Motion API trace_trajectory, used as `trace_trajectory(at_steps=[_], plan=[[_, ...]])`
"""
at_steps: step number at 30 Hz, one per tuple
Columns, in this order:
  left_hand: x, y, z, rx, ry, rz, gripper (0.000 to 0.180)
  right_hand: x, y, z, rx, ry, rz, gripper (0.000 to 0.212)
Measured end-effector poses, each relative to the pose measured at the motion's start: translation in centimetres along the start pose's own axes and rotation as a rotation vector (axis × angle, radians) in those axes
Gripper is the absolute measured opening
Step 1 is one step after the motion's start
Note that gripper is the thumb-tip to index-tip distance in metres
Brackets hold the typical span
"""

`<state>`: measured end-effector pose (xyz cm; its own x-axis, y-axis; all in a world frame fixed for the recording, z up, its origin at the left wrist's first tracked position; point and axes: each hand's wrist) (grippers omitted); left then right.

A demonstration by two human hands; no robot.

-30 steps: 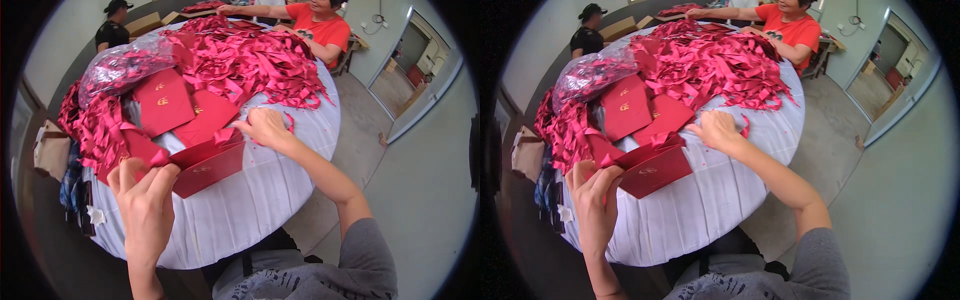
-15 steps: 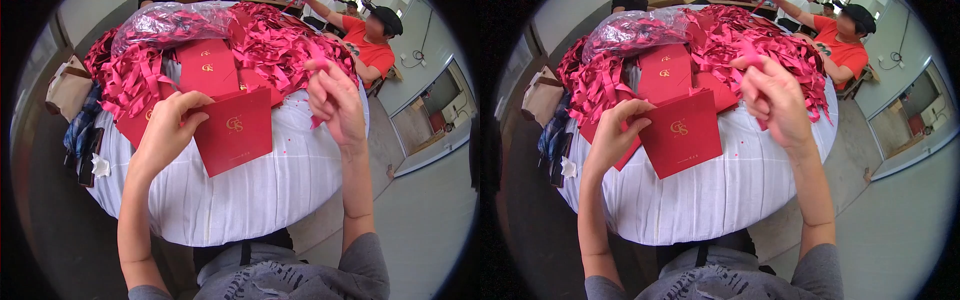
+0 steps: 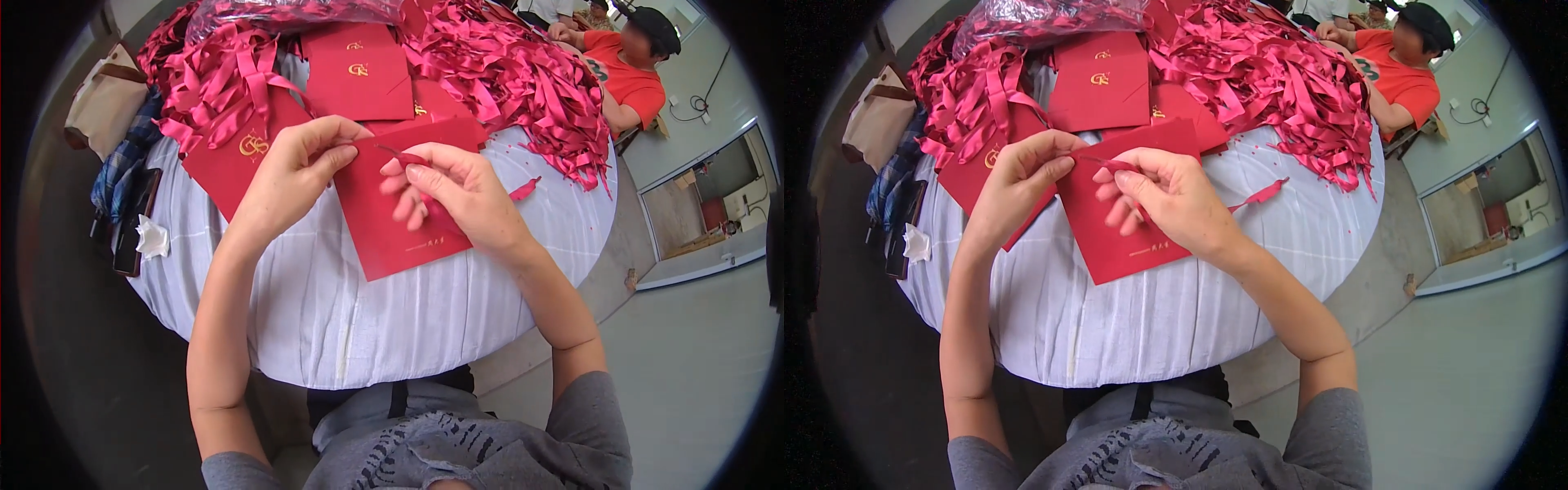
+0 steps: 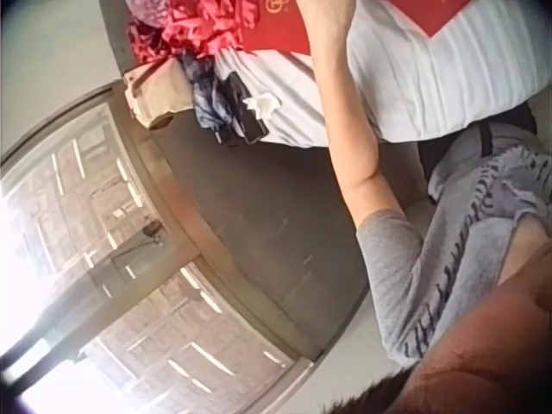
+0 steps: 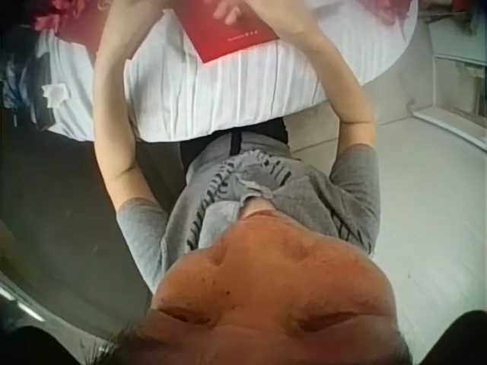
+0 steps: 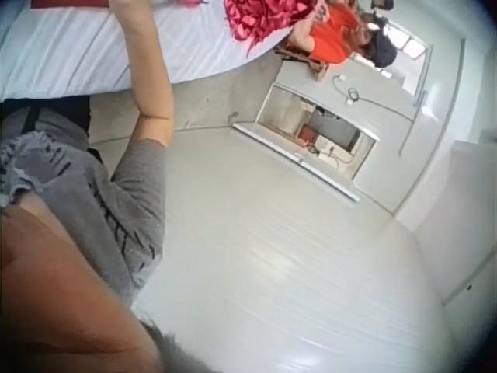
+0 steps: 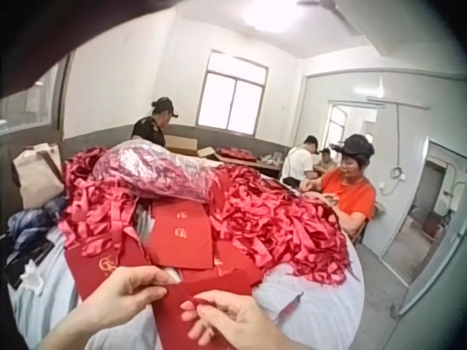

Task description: The person threads pink ribbons into red paper bags by hand to create handles.

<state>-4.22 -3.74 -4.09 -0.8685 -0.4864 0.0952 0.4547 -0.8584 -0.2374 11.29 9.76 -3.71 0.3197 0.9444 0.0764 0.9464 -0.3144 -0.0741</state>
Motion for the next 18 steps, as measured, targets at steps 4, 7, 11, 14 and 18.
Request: trace_trajectory(at_steps=[4,7,11,14,18], plan=[[-0.1,0.3,0.1,0.002,0.012,0.005,0.017,0.2,0.3,-0.8,-0.066,-0.006,-0.020,0.026],[-0.1,0.4,0.0,0.000,0.015,0.006,0.018,0.2,0.5,-1.2,-0.095,0.034,-0.026,0.028],[-0.1,0.4,0.2,0.016,0.002,-0.022,0.018,-0.1,0.4,-0.9,-0.009,0.171,0.005,0.031],[-0.4,0.5,0.6,0.006,0.016,-0.016,0.018,-0.1,0.6,-0.5,0.032,0.250,0.034,0.029],[-0.5,0.4,0.4,0.020,0.039,-0.008,0.018,-0.9,0.5,0.6,0.147,0.489,0.159,0.022]])
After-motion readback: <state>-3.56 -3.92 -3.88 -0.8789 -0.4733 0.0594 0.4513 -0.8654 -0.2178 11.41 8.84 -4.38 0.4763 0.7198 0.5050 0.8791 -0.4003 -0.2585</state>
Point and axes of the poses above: each hand's wrist, its own y-axis away from the middle knuckle, its own x-axis out of the back of the hand, z = x × y, and after that the axes turned 8 degrees about y, right-handed
